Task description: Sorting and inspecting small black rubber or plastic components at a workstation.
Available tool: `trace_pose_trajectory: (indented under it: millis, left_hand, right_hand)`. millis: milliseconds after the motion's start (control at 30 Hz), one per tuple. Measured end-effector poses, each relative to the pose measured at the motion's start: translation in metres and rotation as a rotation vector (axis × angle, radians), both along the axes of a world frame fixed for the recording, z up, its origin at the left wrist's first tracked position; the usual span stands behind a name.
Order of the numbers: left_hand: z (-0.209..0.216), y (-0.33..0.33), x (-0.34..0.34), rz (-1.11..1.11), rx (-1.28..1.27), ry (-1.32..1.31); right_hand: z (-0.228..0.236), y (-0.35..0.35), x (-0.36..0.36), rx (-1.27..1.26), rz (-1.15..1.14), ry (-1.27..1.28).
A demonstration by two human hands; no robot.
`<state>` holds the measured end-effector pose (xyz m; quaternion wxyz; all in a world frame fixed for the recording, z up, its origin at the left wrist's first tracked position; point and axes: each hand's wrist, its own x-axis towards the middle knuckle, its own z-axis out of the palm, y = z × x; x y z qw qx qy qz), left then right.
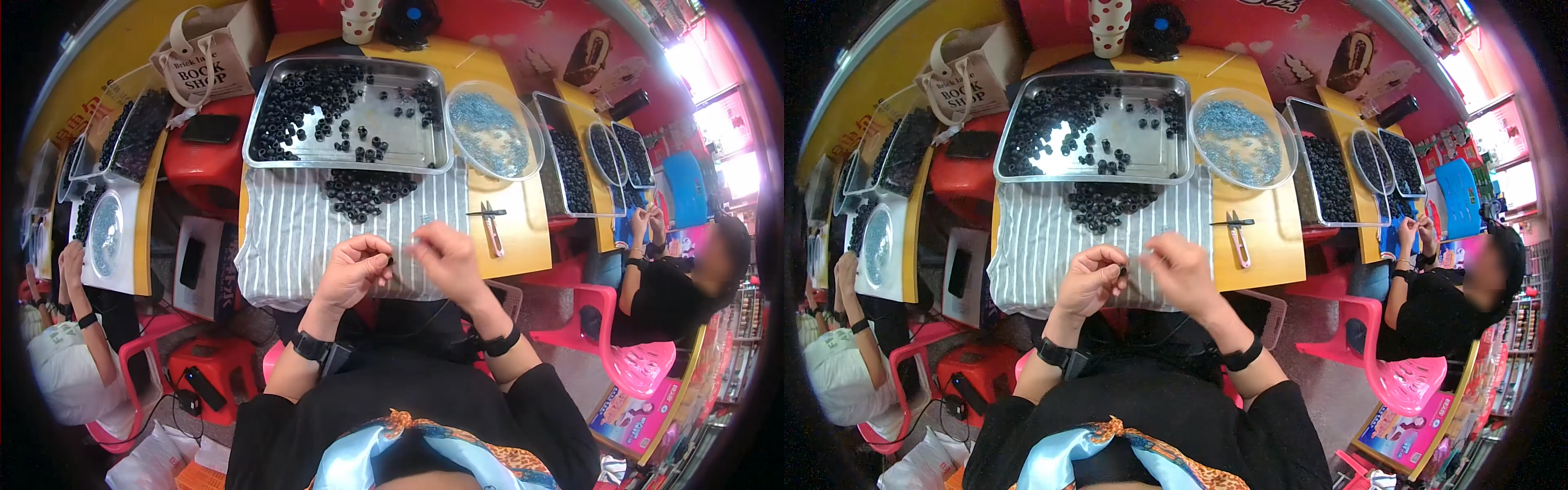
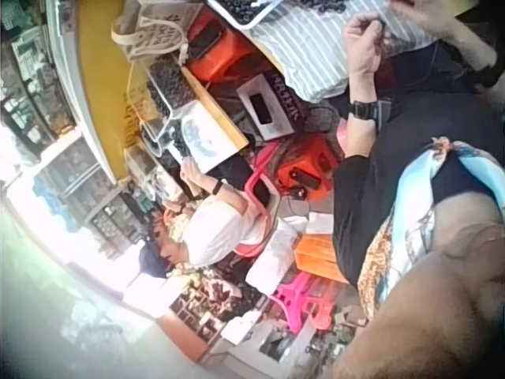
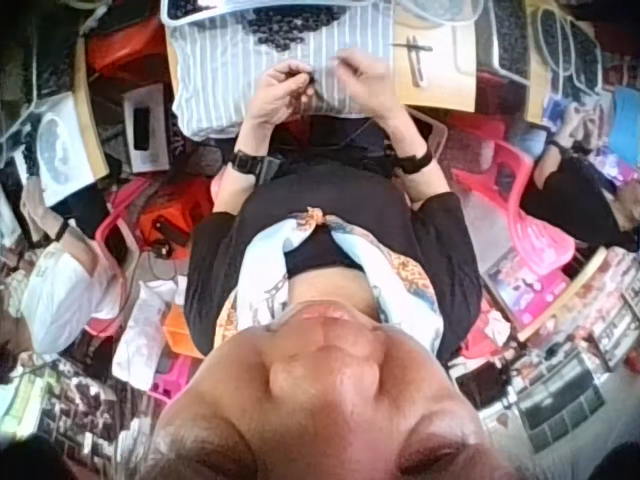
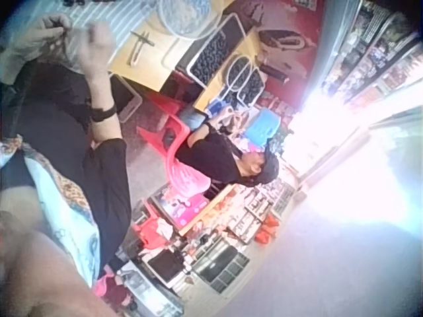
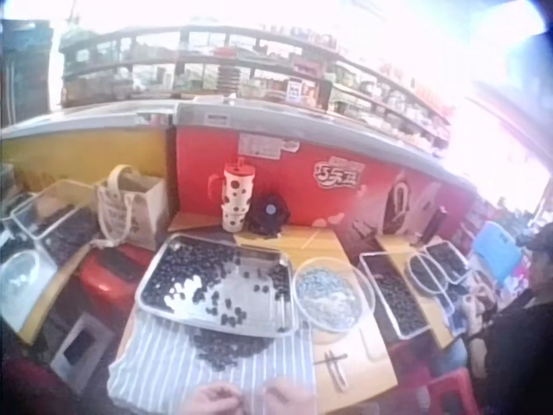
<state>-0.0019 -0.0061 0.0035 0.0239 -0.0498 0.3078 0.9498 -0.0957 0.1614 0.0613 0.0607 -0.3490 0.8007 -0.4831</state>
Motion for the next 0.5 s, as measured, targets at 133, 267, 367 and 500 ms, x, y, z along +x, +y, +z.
trace_pose_trajectory:
  millis: [133,267,367,500]
  left_hand:
    - [0.004,0.010,-0.004,0.123,-0.186,-0.035]
    - [0.012,0.011,-0.014,0.338,-0.950,0.058]
    - [0.016,0.005,-0.019,0.420,-1.321,0.126]
    - [0.028,0.017,-0.017,0.477,-1.338,0.075]
  right_hand:
    - [-0.014,0.011,-0.040,0.267,-0.158,0.113]
    - [-0.014,0.002,-0.041,0.429,-0.111,0.182]
    - [-0.016,-0.001,-0.037,0.408,-0.089,0.263]
    - [-0.013,0.003,-0.024,0.100,0.027,0.126]
